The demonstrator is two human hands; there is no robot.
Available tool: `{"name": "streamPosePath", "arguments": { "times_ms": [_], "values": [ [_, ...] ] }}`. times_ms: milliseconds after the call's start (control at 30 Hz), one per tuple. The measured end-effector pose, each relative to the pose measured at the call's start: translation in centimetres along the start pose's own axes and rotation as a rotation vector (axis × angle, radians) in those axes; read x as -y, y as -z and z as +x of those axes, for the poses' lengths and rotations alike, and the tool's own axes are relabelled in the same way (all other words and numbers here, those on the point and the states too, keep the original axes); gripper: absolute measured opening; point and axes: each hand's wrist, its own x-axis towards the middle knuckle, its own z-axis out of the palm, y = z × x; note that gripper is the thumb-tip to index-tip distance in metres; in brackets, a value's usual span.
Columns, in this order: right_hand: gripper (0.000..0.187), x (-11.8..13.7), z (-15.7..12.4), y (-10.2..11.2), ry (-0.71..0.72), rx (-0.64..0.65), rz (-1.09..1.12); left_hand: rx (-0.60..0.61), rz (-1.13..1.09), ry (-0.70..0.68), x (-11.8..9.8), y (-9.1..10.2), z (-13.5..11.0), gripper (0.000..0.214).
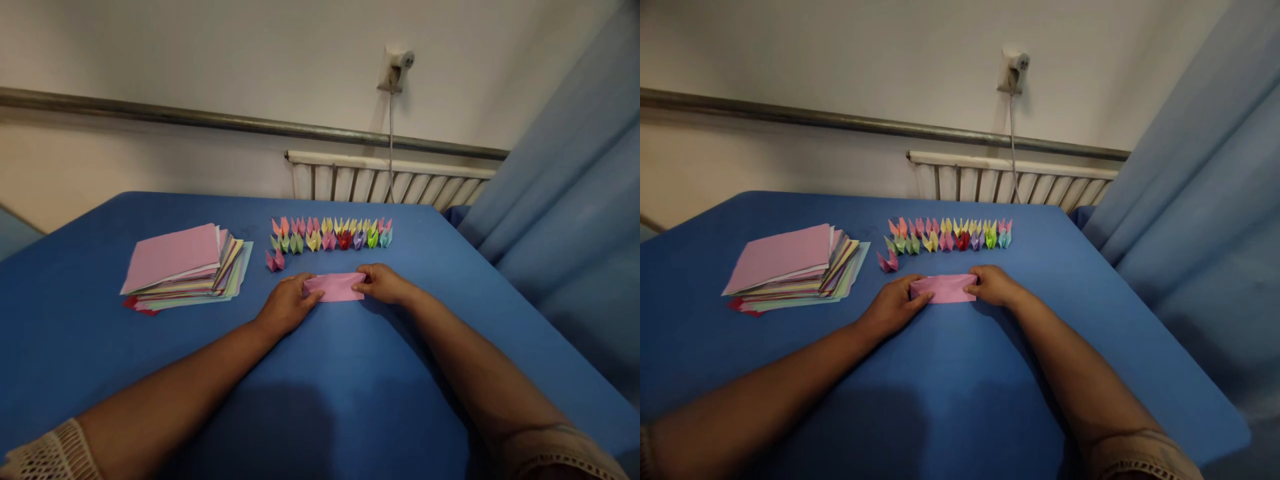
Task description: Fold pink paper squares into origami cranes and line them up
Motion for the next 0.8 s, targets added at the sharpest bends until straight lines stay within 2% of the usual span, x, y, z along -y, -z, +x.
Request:
{"name": "streamPosePath", "arguments": {
  "times_ms": [167,267,367,567,700,800],
  "values": [
    [0.014,0.2,0.3,-0.4,-0.139,-0.08,-0.209,-0.076,0.184,0.058,0.0,0.1,0.0,0.065],
    [0.038,1.4,-0.1,-0.4,-0.187,-0.2,-0.334,-0.118,0.241,-0.048,0.3,-0.2,0.0,0.061],
    [0.06,2.0,-0.3,-0.8,-0.191,-0.288,-0.415,-0.101,0.234,-0.116,0.8,-0.7,0.1,0.051],
    [0.048,1.8,0.1,-1.2,-0.191,-0.223,-0.398,-0.052,0.175,-0.104,1.3,-1.0,0.1,0.049],
    [0.056,1.9,0.1,-1.1,-0.162,-0.229,-0.361,-0.044,0.185,-0.117,1.3,-0.9,0.1,0.048],
    [0.057,2.1,0.1,-0.9,-0.194,-0.173,-0.337,-0.042,0.182,-0.13,1.4,-0.9,0.1,0.046]
  ]
}}
